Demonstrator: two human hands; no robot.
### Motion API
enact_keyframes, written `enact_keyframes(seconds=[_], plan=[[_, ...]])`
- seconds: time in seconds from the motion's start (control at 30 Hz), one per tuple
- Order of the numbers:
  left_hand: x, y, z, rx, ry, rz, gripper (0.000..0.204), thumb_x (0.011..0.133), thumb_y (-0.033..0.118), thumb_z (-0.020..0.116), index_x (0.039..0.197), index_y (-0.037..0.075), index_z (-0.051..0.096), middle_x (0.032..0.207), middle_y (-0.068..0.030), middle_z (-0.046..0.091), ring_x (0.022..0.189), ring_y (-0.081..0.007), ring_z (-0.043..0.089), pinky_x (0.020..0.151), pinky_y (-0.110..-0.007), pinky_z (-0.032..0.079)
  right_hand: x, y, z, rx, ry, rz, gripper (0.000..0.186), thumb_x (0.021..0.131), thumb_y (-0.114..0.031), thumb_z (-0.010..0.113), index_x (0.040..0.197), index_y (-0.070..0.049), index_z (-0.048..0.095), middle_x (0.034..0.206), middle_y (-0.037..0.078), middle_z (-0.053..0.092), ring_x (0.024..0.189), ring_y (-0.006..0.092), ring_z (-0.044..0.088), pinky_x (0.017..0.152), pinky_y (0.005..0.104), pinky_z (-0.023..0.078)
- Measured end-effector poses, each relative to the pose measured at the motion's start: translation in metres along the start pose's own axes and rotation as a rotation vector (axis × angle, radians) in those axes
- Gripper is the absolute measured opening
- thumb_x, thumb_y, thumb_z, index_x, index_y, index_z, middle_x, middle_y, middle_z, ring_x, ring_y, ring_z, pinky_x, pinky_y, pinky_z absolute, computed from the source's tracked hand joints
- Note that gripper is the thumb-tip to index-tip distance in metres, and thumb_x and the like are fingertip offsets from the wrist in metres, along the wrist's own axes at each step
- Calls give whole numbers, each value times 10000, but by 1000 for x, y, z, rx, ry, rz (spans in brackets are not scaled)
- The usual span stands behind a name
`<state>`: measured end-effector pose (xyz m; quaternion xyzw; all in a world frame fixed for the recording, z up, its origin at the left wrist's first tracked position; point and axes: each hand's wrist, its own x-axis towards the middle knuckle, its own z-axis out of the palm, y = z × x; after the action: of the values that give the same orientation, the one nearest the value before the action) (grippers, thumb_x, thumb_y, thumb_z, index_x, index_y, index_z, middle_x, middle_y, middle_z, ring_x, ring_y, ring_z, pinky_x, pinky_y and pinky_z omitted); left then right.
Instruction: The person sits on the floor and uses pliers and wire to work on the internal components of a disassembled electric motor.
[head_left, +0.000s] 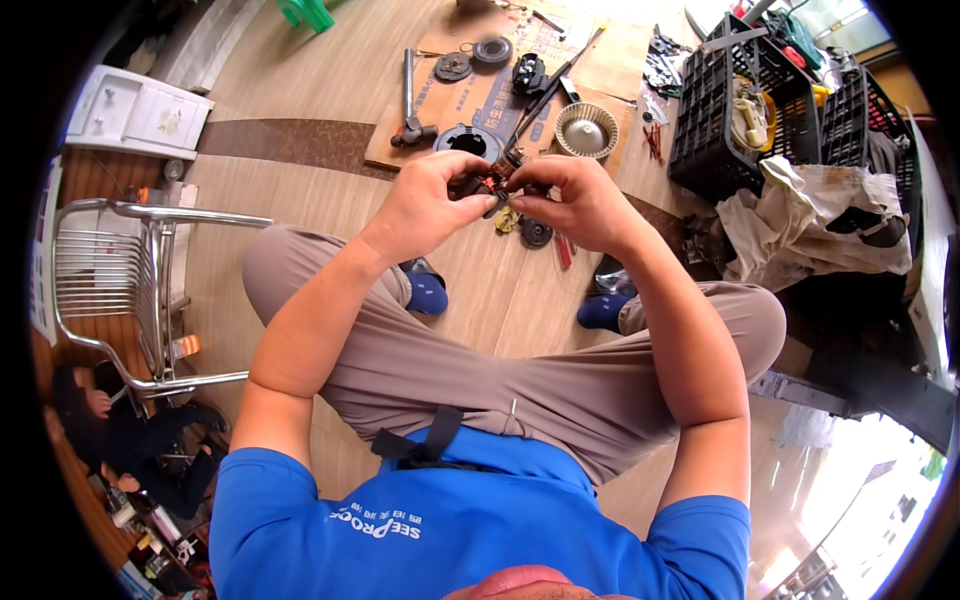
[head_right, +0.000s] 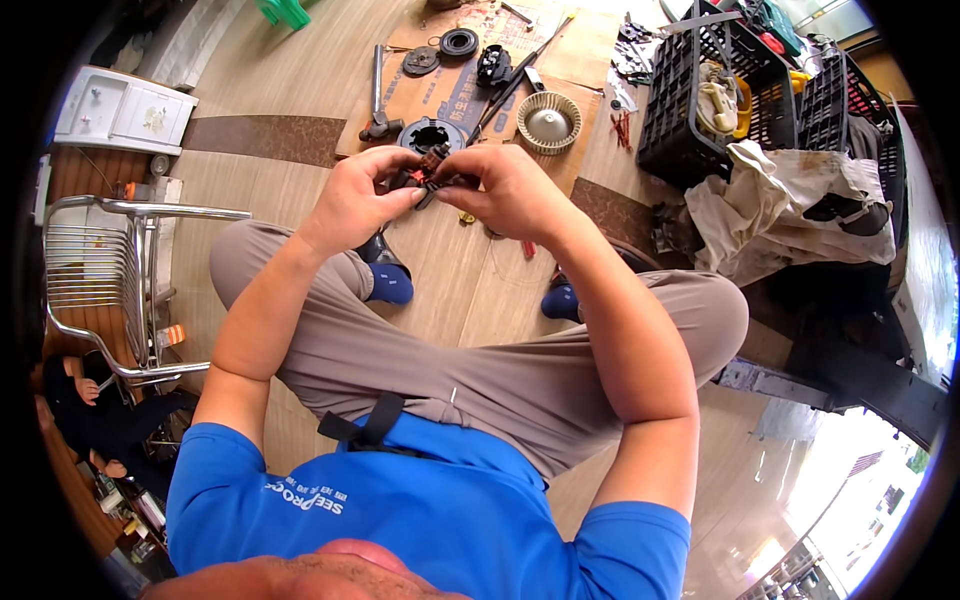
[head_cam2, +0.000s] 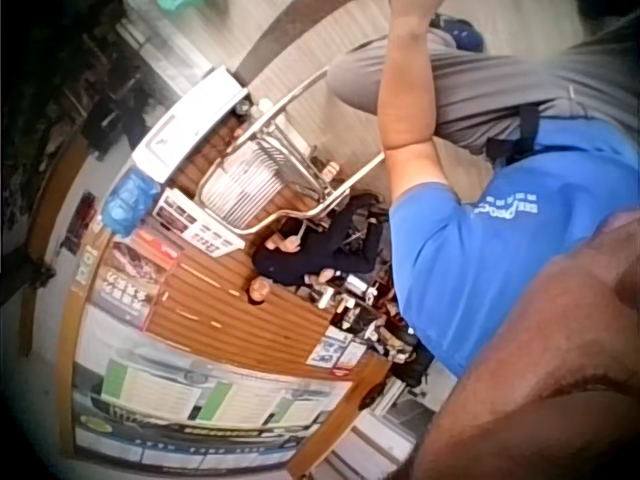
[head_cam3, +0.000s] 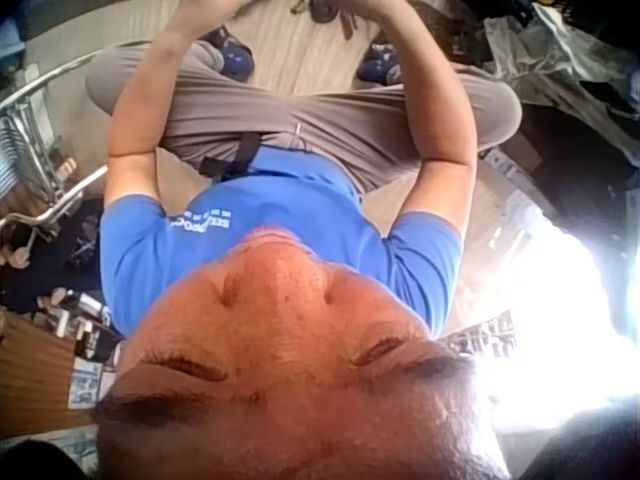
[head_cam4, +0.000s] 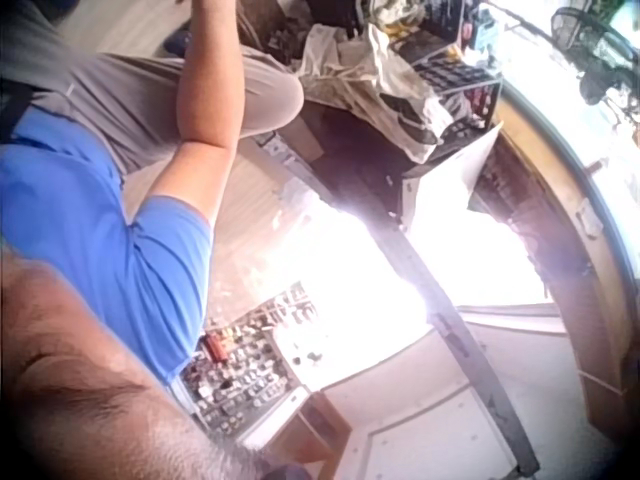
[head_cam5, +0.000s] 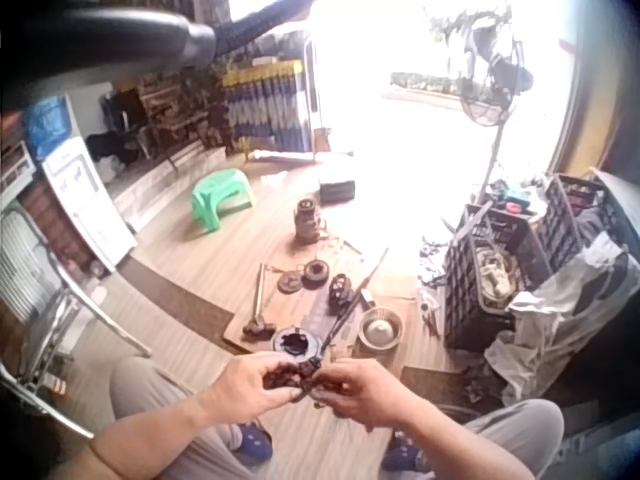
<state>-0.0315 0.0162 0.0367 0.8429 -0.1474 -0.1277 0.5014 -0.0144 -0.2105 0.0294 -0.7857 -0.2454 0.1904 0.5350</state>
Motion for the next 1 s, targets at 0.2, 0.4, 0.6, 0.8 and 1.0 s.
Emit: enact_keyframes(seconds=[0.2,0.4,0.6,0.8,1.0], plan=[[1,2,3,-26,-16,-35,284,821,12,701,1095,-35,643,990,-21,637,883,-54,581,772,-216,495,1,-2,5,-168,51,-121,161,840,-149,688,968,-53,693,814,152,658,780,325,634,717,392,511],[1,4,4,20,-27,-30,280,815,9,708,1085,-36,647,983,-22,640,870,-57,593,765,-215,499,0,-7,6,-378,51,-236,125,853,-138,636,930,-41,654,862,151,657,853,354,626,763,430,503],[3,-1,13,-233,-8,-233,287,858,22,681,1131,-53,629,975,-33,665,863,-64,611,770,-223,513,1,-6,13,-620,27,-197,124,860,-141,619,859,-23,582,841,147,602,859,355,594,764,448,468],[14,-11,3,-728,253,-276,247,922,102,635,1116,-51,617,977,-80,691,828,-122,666,740,-255,556,-6,-12,32,-687,220,-309,122,845,-141,629,802,-56,553,789,108,570,801,311,575,720,409,444],[13,-21,-15,-1087,123,-168,288,997,141,508,1203,-53,562,1076,-172,673,931,-273,688,823,-356,575,-9,0,32,-854,217,-245,25,795,-95,556,813,-88,573,815,82,622,801,267,628,753,397,453]])
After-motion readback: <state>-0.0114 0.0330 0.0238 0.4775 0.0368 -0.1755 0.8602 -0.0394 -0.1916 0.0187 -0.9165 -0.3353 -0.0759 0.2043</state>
